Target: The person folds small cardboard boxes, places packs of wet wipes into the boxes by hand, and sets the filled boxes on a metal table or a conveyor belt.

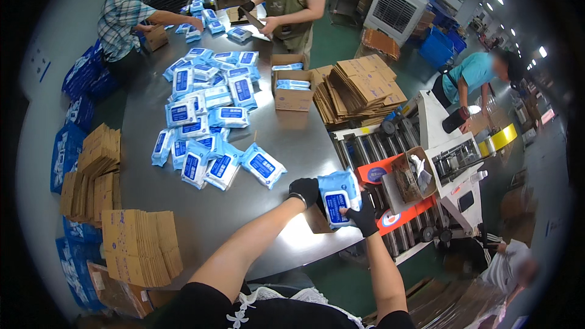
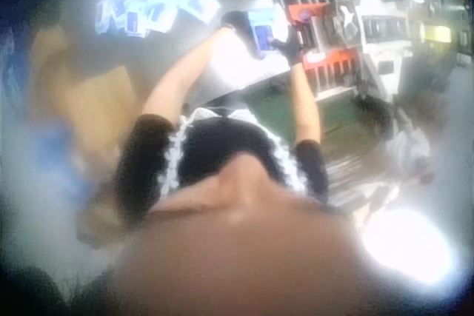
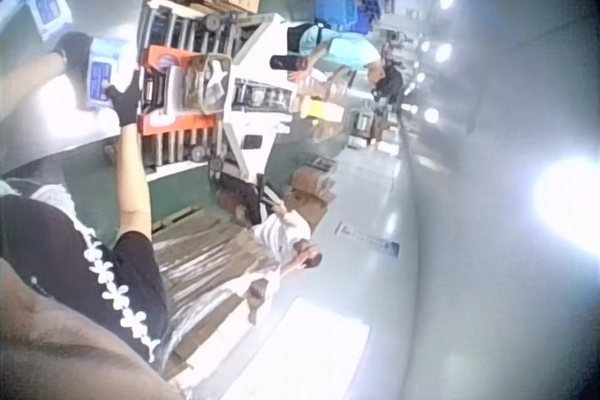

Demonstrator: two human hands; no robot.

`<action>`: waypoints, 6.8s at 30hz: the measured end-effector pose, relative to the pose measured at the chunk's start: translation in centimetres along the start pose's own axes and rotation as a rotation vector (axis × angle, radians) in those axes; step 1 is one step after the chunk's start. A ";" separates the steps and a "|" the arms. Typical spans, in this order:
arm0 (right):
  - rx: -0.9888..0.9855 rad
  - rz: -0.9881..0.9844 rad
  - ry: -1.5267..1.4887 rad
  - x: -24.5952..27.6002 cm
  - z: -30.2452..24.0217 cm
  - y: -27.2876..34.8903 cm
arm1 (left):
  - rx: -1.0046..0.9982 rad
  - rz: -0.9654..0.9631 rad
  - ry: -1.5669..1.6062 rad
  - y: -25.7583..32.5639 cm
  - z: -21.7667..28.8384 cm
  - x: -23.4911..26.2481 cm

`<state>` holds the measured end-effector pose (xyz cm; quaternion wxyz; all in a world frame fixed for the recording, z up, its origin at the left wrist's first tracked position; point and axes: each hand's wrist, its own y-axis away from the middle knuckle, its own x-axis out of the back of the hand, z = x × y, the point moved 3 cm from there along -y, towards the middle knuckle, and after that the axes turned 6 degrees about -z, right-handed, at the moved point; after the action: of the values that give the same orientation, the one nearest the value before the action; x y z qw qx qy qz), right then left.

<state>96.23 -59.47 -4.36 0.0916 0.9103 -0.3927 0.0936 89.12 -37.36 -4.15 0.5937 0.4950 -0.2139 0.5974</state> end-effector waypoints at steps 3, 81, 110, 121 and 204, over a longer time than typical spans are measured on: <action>0.143 0.172 -0.325 1.0 -3.2 -0.1 | 0.030 0.021 -0.045 -1.1 0.2 -1.9; -0.490 -0.898 -0.044 -30.3 -6.6 6.8 | -0.004 -0.096 1.668 24.9 -18.0 -8.1; -0.345 -0.417 -0.366 -24.8 -2.3 3.2 | -0.142 0.701 0.280 32.3 -13.9 -3.2; 0.159 -0.742 0.793 -35.2 -5.9 10.4 | 0.582 0.455 0.579 26.7 -18.7 -9.4; 0.519 -0.669 0.668 -20.7 -3.1 3.7 | 0.142 0.131 0.365 18.4 -12.0 -10.1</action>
<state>79.22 -46.80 -6.06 0.0085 0.8991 0.0054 0.4377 66.18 -36.02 -11.65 0.5462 0.4041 -0.0920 0.7280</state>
